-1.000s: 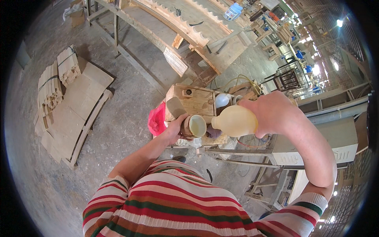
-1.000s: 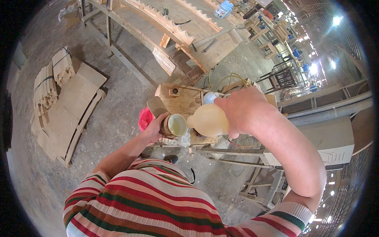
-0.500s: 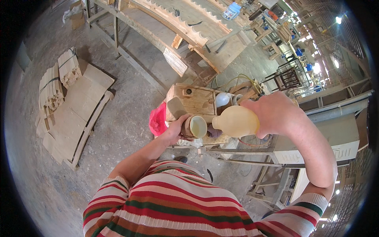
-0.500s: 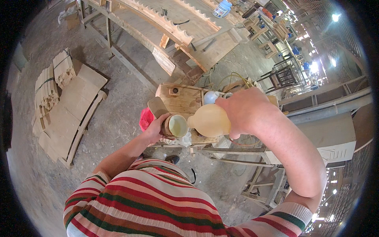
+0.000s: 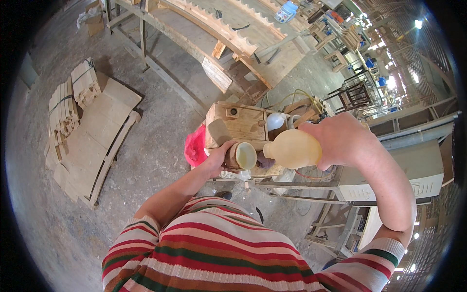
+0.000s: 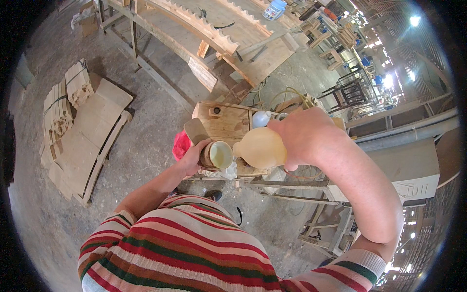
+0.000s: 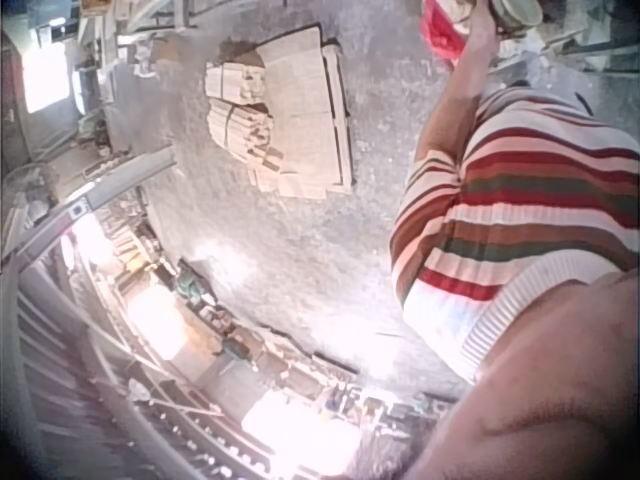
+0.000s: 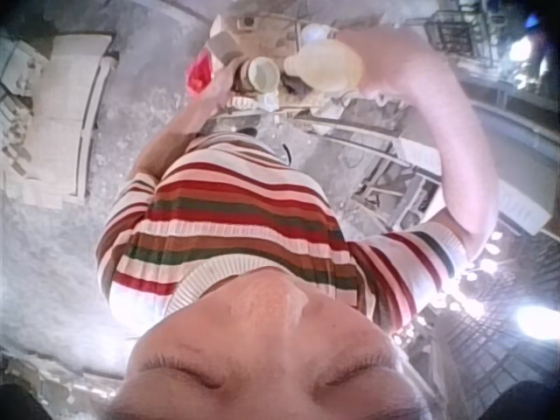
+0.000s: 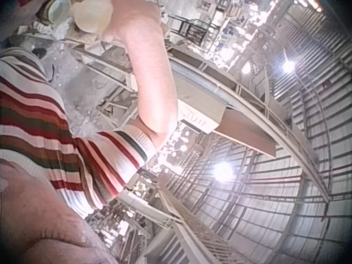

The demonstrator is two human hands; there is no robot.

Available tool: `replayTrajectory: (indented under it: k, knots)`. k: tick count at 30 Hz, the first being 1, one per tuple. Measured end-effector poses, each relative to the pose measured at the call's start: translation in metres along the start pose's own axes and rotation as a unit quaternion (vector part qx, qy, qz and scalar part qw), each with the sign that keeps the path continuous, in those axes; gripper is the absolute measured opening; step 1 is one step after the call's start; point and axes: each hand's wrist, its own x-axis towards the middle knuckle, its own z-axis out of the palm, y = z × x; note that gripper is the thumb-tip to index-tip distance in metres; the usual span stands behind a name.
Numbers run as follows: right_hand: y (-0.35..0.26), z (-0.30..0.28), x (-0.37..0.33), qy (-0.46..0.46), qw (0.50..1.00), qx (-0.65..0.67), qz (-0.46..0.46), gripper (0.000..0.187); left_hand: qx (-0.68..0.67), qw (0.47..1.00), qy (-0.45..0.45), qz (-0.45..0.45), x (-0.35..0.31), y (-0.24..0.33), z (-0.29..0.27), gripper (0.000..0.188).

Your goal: The person applies a liquid finish to wooden chair frames using a brush. They then walk to a mixing station, pour a yellow liquid into a container, and use a drill with a mixing attachment to blend the mixture.

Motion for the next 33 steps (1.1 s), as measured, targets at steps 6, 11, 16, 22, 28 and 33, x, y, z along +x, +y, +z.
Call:
replayTrajectory:
  k: [6,11,16,22,28,33]
  knots:
    - [0.004,0.008,0.003,0.047,0.999,0.005,-0.026,0.053,-0.002,1.000,-0.019,-0.002,-0.001,0.000,-0.002,0.046]
    - [0.003,0.008,0.003,0.048,0.999,0.001,-0.025,0.053,0.001,1.000,-0.016,-0.001,-0.002,0.000,-0.004,0.046]
    - [-0.001,0.003,0.000,0.018,1.000,-0.004,-0.007,0.056,-0.006,1.000,-0.013,-0.002,-0.003,-0.001,-0.005,0.047]
    - [-0.004,0.002,0.000,0.004,1.000,-0.016,-0.002,0.057,0.007,1.000,-0.015,0.006,-0.007,0.000,-0.003,0.047]
    - [0.000,0.013,0.003,0.062,0.997,-0.011,-0.039,0.051,0.006,1.000,-0.024,0.017,-0.013,0.002,0.000,0.046]
    - [-0.003,0.014,0.003,0.074,0.996,-0.027,-0.043,0.054,-0.023,0.999,-0.044,0.000,-0.017,0.005,0.008,0.043]
